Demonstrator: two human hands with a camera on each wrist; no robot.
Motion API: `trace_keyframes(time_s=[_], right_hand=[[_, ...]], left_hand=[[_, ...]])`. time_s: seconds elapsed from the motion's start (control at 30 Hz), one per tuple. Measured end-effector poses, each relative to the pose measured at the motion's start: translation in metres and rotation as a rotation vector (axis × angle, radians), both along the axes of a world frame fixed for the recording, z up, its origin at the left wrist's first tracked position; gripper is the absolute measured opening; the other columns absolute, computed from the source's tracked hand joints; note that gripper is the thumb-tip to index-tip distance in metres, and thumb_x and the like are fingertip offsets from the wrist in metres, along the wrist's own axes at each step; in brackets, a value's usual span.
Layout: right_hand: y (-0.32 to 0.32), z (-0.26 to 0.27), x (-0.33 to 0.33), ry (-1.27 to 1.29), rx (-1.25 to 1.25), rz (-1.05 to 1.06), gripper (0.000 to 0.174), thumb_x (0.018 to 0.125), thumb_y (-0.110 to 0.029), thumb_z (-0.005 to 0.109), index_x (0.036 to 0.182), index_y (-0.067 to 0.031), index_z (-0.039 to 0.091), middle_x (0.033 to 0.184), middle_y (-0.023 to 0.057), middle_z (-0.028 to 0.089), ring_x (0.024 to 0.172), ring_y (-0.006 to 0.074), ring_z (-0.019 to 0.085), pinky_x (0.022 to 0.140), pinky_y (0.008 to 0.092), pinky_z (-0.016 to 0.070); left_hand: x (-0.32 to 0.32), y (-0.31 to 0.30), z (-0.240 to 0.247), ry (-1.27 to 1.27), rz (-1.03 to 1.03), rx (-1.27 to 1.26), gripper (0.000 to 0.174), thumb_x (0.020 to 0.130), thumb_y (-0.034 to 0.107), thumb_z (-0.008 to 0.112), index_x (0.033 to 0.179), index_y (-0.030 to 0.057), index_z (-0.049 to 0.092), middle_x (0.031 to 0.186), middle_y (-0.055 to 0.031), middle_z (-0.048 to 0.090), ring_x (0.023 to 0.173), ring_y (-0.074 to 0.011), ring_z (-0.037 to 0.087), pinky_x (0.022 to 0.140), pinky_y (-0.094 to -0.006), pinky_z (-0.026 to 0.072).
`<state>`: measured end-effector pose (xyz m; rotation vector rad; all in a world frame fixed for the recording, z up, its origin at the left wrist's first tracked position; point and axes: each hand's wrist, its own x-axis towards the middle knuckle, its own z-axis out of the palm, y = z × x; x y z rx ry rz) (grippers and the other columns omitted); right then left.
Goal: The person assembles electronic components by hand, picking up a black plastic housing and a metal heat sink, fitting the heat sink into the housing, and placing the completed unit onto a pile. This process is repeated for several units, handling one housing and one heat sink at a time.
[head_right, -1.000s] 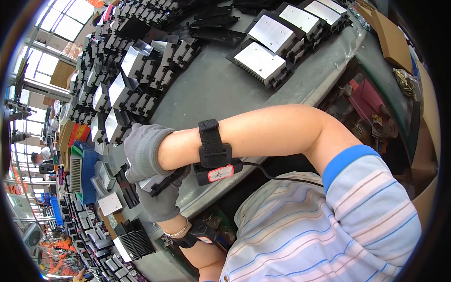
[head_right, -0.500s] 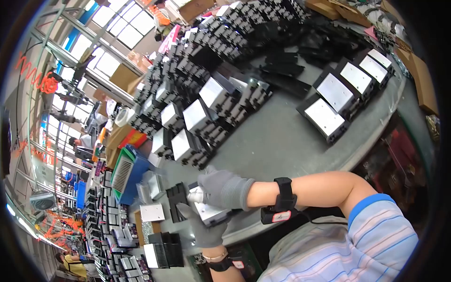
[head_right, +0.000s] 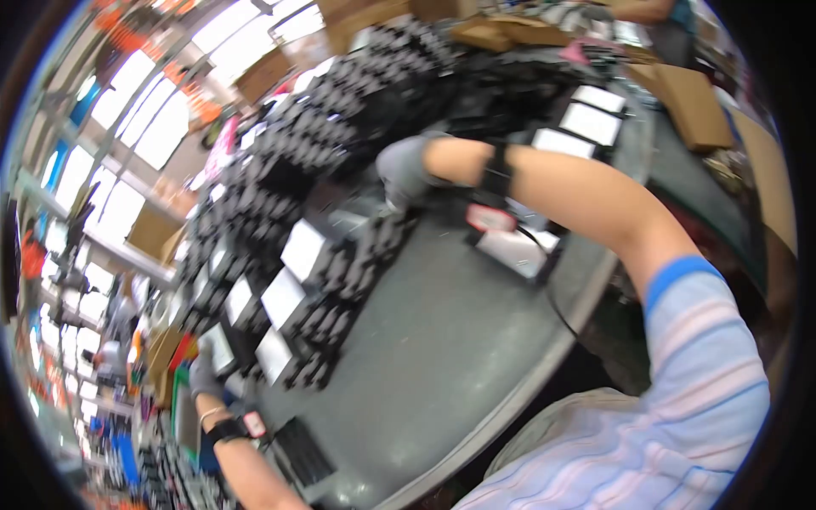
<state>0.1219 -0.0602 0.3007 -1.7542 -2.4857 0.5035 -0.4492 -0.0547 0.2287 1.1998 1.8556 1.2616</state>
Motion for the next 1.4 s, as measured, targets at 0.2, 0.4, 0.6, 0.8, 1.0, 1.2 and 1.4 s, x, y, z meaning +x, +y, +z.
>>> trace_keyframes(time_s=[0.2,0.4,0.6,0.8,1.0,1.2,1.4], right_hand=[[0.019,-0.023,0.03,-0.39,-0.3,-0.209,0.056,0.071,-0.047,0.066,0.107,-0.0037,0.065,0.105,0.0155,0.064,0.098,0.0307,0.061,0.083,0.0409,0.0472],[0.055,-0.105,0.015,-0.524,0.187,-0.074,0.027,0.07,-0.023,0.062,0.089,-0.0063,0.071,0.089,0.0148,0.068,0.083,0.0312,0.066,0.068,0.0414,0.0524],[-0.038,0.04,-0.009,-0.452,0.536,-0.288,0.017,0.064,-0.013,0.06,0.077,-0.0056,0.068,0.075,0.0165,0.065,0.074,0.0316,0.065,0.063,0.0405,0.0527],[-0.11,0.047,-0.063,-0.638,0.095,0.146,0.015,0.069,-0.013,0.059,0.08,-0.0073,0.069,0.076,0.0116,0.065,0.075,0.0292,0.065,0.066,0.0389,0.0514],[-0.146,0.015,-0.135,-0.744,-0.053,0.558,0.025,0.072,-0.032,0.064,0.083,-0.0097,0.069,0.076,0.0079,0.066,0.076,0.0261,0.065,0.065,0.0384,0.0495],[-0.102,-0.037,-0.409,0.091,0.071,0.844,0.054,0.07,-0.029,0.064,0.118,-0.0049,0.053,0.091,0.0167,0.064,0.088,0.0337,0.061,0.076,0.0404,0.05],[-0.091,-0.1,-0.491,0.233,0.216,0.786,0.071,0.054,-0.029,0.08,0.115,-0.0016,0.056,0.115,0.0164,0.058,0.11,0.0307,0.055,0.086,0.0396,0.0474]], left_hand=[[0.028,0.009,0.004,0.116,0.038,-0.152,0.04,0.085,0.045,0.057,0.09,0.0054,0.062,0.077,-0.0012,0.057,0.063,-0.015,0.054,0.056,-0.0306,0.0454],[-0.046,0.014,-0.031,0.534,-0.212,-0.012,0.049,0.095,0.035,0.045,0.126,-0.0027,0.046,0.113,-0.0146,0.056,0.104,-0.0214,0.052,0.092,-0.0299,0.0397],[0.067,-0.176,-0.01,0.24,0.105,0.044,0.062,0.083,0.034,0.064,0.129,-0.0021,0.043,0.118,-0.0166,0.056,0.106,-0.027,0.051,0.096,-0.0351,0.0372],[0.139,-0.26,-0.042,0.949,0.105,-0.631,0.102,0.064,0.051,0.072,0.141,0.0038,0.025,0.131,-0.0268,0.041,0.119,-0.044,0.04,0.102,-0.0434,0.0326],[0.127,-0.282,-0.037,0.552,0.11,-0.278,0.067,0.079,0.032,0.062,0.135,0.006,0.038,0.104,-0.024,0.06,0.091,-0.0363,0.059,0.078,-0.0462,0.046],[0.15,-0.344,-0.055,0.15,0.244,-0.16,0.057,0.084,0.022,0.059,0.132,-0.002,0.04,0.116,-0.0228,0.056,0.106,-0.0316,0.055,0.091,-0.0381,0.0415],[0.176,-0.378,-0.04,-0.457,0.291,0.005,0.055,0.082,0.007,0.056,0.132,-0.0072,0.038,0.12,-0.0138,0.052,0.107,-0.0183,0.05,0.091,-0.0276,0.0397]])
